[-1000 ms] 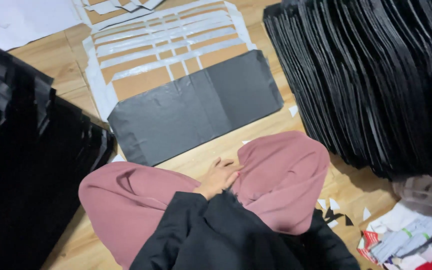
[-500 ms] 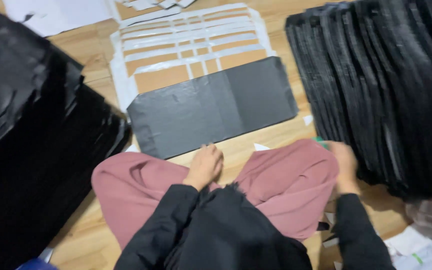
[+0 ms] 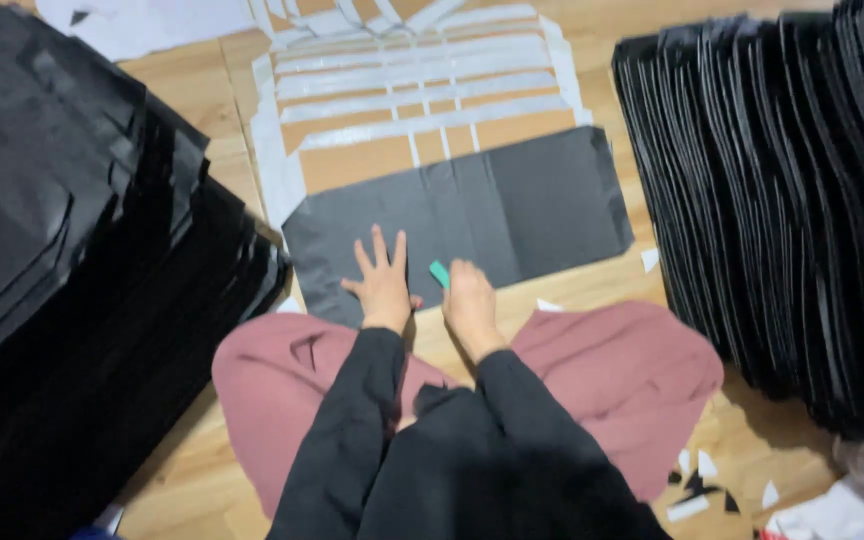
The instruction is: The person sits on the floor and wraps books with black paper. They place a book on a cardboard template, cover it with black paper, fold the edges, and use a green tool to smooth the surface. The wrapped books are stacked on the left side.
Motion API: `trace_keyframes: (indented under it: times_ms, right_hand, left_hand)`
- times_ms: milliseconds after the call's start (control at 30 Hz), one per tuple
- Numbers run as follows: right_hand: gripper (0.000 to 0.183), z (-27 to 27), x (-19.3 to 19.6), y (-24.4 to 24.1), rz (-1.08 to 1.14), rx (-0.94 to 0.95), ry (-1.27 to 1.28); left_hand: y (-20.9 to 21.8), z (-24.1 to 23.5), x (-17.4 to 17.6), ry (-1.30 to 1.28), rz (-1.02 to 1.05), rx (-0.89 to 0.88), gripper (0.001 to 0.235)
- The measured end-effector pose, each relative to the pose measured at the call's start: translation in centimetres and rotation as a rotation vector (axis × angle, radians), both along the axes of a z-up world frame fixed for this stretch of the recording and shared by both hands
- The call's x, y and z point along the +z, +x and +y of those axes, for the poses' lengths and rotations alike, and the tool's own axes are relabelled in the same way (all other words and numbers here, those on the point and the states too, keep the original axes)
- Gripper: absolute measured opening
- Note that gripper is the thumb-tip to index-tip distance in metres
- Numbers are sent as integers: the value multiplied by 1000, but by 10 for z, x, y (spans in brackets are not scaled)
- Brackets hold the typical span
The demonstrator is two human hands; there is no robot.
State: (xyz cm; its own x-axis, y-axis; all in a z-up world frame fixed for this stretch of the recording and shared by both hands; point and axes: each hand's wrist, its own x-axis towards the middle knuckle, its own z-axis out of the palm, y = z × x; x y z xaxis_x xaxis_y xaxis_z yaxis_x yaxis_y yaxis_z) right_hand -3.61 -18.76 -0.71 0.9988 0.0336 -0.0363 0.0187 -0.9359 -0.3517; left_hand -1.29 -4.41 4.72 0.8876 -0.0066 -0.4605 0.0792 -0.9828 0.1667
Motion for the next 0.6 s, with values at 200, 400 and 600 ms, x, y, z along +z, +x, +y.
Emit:
trace_keyframes:
  times_ms: [200, 400, 600]
  right_hand:
    - [30, -119, 15, 30, 135, -309, -81]
    - [36, -222, -51, 58, 186, -576, -160]
    - [27, -42, 11, -5, 139, -306, -18]
  left_hand:
    - [7, 9, -20, 97, 28, -103, 104]
    - [10, 23, -26, 177, 16, -222, 105]
    - [12, 34, -43, 151, -23, -275, 103]
